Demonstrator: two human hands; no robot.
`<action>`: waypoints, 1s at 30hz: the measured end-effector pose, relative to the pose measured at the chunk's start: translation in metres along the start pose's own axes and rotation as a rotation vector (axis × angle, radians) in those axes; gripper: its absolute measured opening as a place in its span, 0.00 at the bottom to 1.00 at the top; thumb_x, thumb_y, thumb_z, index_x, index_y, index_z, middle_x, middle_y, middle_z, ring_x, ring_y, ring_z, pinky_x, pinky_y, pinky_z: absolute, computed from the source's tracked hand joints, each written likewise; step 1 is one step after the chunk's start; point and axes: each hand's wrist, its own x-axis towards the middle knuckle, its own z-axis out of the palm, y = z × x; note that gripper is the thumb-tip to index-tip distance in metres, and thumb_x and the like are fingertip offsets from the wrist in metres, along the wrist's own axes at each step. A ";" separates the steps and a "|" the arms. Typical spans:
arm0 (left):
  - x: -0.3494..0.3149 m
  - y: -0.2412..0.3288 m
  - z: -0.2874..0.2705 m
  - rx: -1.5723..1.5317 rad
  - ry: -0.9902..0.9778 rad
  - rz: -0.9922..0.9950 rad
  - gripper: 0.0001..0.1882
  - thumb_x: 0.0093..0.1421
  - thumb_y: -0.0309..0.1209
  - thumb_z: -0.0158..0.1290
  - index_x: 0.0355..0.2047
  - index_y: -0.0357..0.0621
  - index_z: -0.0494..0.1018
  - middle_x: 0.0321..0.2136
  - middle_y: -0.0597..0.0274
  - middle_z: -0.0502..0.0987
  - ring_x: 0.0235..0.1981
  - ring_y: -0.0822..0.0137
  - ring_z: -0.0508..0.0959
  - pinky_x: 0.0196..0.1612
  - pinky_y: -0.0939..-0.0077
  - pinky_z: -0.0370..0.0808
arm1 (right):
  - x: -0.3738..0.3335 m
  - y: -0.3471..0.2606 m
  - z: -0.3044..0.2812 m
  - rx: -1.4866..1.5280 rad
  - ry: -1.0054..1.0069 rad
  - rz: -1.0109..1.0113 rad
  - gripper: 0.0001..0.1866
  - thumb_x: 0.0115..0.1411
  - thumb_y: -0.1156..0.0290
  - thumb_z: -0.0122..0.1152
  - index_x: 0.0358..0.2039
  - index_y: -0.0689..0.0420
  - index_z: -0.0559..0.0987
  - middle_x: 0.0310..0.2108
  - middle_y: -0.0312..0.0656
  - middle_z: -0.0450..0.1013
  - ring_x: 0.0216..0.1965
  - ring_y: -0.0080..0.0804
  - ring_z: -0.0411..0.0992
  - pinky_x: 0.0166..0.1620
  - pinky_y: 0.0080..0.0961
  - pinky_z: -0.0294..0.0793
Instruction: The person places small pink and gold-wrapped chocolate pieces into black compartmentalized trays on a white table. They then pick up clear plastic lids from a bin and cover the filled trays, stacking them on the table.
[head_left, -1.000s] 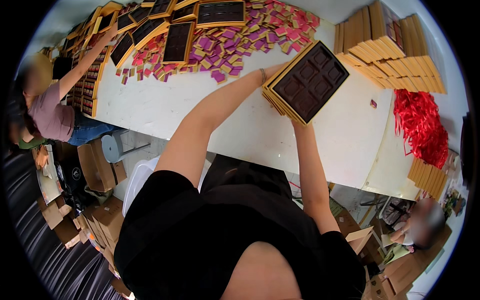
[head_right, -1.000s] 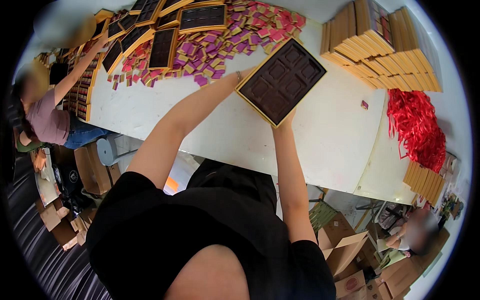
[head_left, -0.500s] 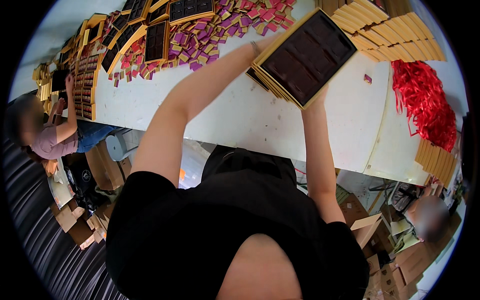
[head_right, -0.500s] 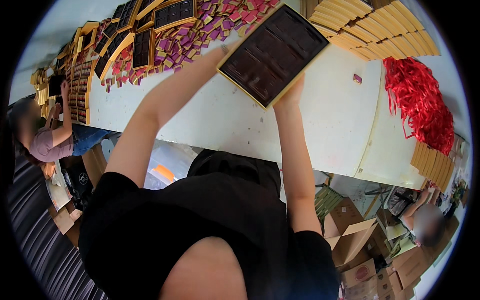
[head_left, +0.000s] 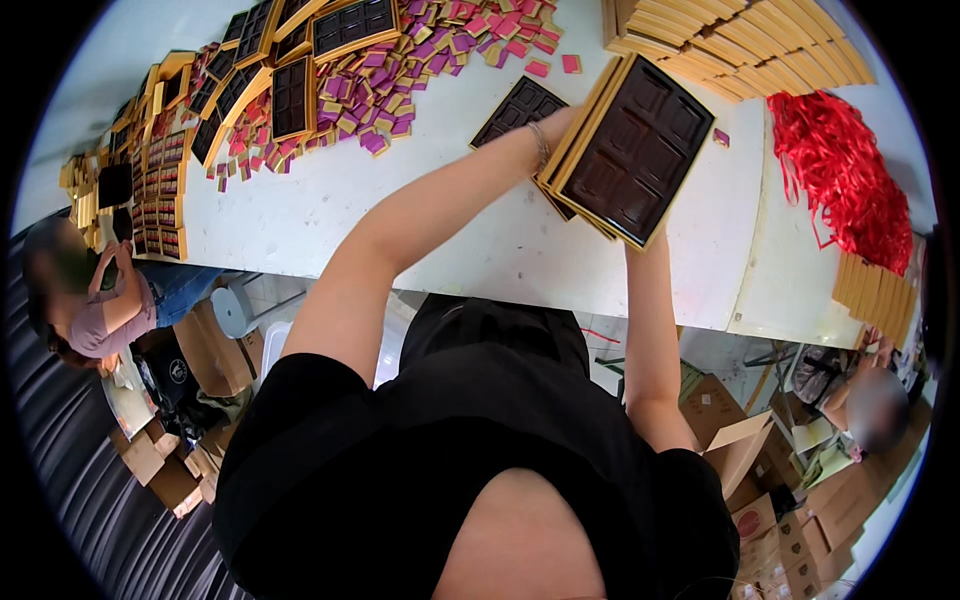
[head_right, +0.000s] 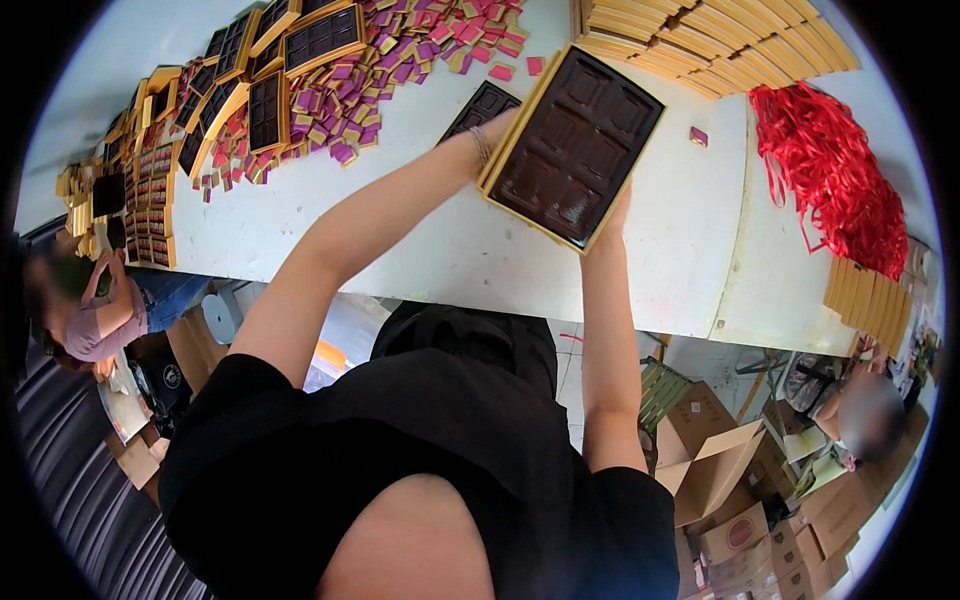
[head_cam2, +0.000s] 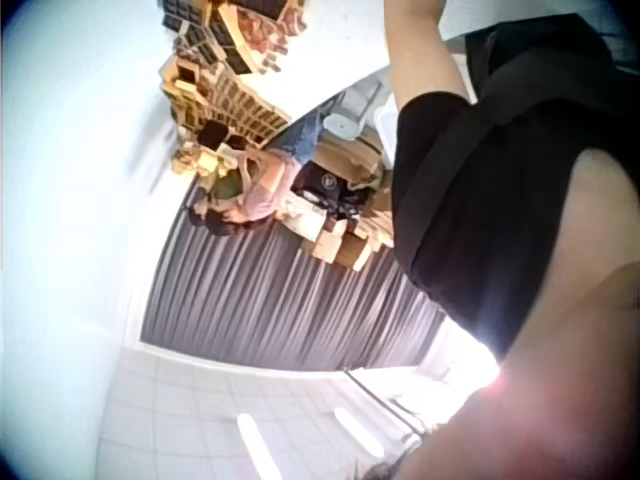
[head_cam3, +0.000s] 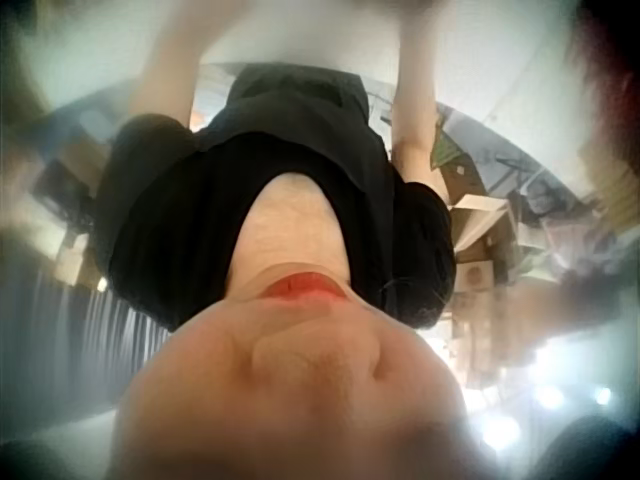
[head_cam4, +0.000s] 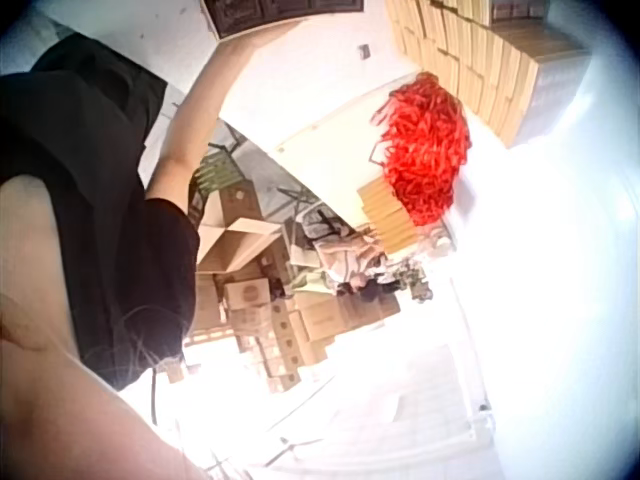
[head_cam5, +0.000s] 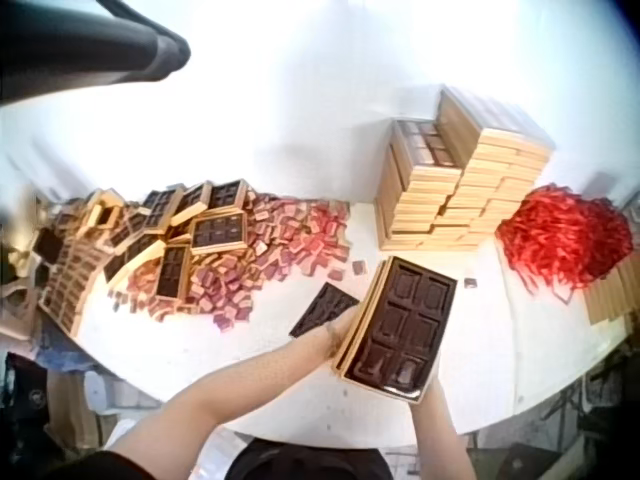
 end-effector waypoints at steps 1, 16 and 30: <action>0.008 -0.008 0.010 -0.003 -0.028 -0.002 0.35 0.67 0.57 0.36 0.60 0.40 0.64 0.56 0.49 0.71 0.54 0.58 0.73 0.55 0.64 0.71 | -0.010 -0.010 -0.006 0.004 -0.001 0.002 0.28 0.69 0.48 0.38 0.60 0.54 0.65 0.56 0.45 0.68 0.54 0.43 0.69 0.54 0.42 0.73; 0.025 -0.036 0.061 -0.132 0.063 -0.046 0.40 0.65 0.65 0.26 0.63 0.49 0.60 0.57 0.57 0.69 0.55 0.65 0.71 0.59 0.65 0.67 | -0.042 -0.028 -0.087 0.062 -0.094 0.039 0.29 0.69 0.47 0.37 0.61 0.53 0.64 0.57 0.45 0.68 0.54 0.43 0.70 0.54 0.43 0.74; -0.094 -0.044 0.057 0.062 -0.032 0.261 0.38 0.66 0.47 0.48 0.69 0.48 0.45 0.64 0.58 0.58 0.64 0.66 0.60 0.64 0.68 0.60 | -0.087 0.007 -0.013 0.172 0.151 0.309 0.29 0.69 0.48 0.37 0.60 0.55 0.66 0.56 0.46 0.69 0.54 0.42 0.70 0.55 0.43 0.73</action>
